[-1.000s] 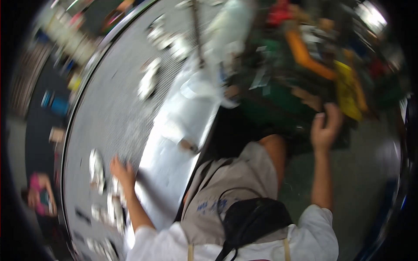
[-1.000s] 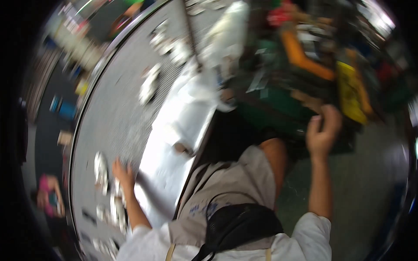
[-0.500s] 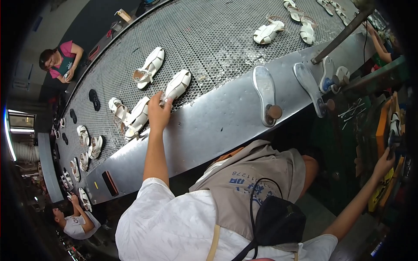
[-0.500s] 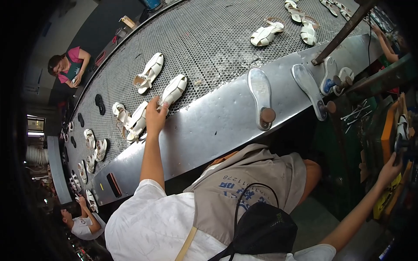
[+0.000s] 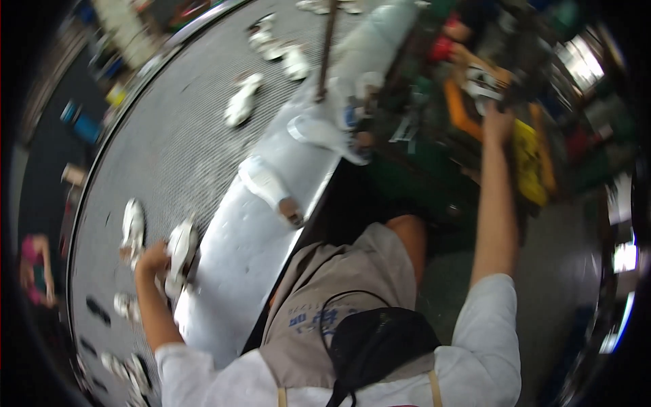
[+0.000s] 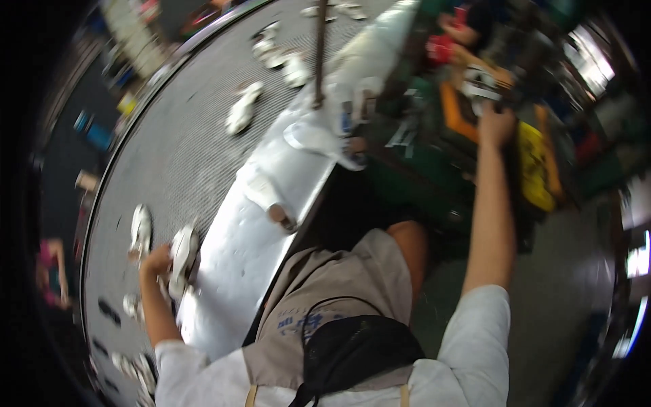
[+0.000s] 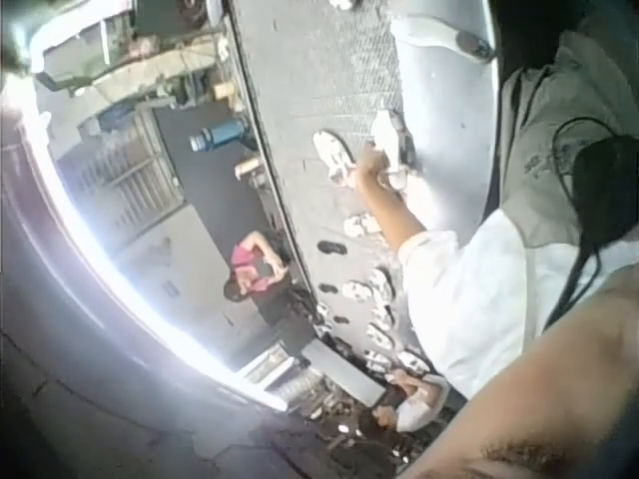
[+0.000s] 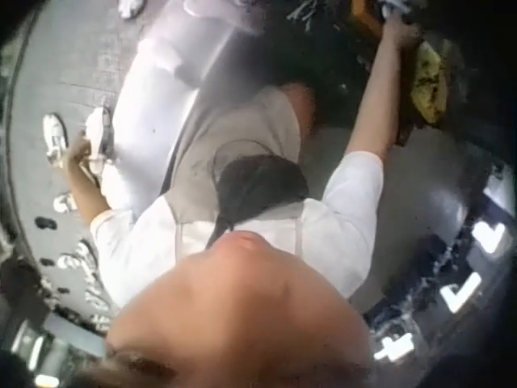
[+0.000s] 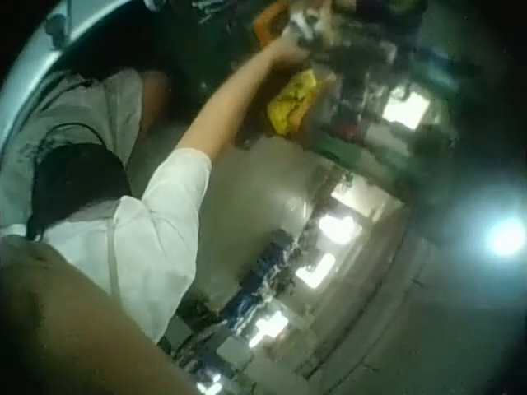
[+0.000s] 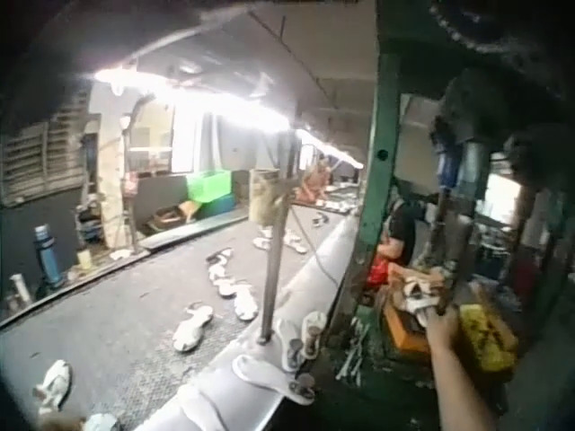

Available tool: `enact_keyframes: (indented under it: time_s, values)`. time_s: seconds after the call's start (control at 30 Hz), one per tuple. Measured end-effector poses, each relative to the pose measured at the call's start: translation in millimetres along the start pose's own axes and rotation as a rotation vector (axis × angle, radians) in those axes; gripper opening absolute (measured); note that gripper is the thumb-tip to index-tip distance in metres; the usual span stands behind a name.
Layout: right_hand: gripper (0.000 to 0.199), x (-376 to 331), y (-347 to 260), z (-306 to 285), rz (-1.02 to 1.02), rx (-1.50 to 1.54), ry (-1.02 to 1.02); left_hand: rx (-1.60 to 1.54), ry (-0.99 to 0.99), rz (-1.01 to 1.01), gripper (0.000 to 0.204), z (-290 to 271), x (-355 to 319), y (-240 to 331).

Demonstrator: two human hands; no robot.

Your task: The recorder is assembling sandals by attaching the upper to the sole using a press machine.

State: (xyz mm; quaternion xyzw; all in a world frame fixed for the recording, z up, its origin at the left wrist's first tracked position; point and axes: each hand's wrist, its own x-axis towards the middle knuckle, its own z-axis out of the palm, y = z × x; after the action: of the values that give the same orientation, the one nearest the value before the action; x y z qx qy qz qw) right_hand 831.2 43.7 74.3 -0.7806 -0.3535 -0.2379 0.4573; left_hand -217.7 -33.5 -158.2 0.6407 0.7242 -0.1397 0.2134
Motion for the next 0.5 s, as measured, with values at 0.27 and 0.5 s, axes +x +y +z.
enact_keyframes:
  time_s: [0.27, 0.5]
  values:
    - [0.036, -180.9, -108.6, -112.2, 0.402, 0.925, -0.035, -1.418, 0.135, 0.268, 0.061, -79.0, -152.8, 154.5]
    - [0.027, -326.3, -263.5, -160.4, 0.067, 1.305, -0.587, -2.094, -0.665, 0.753, 0.057, -11.3, -168.2, 416.2]
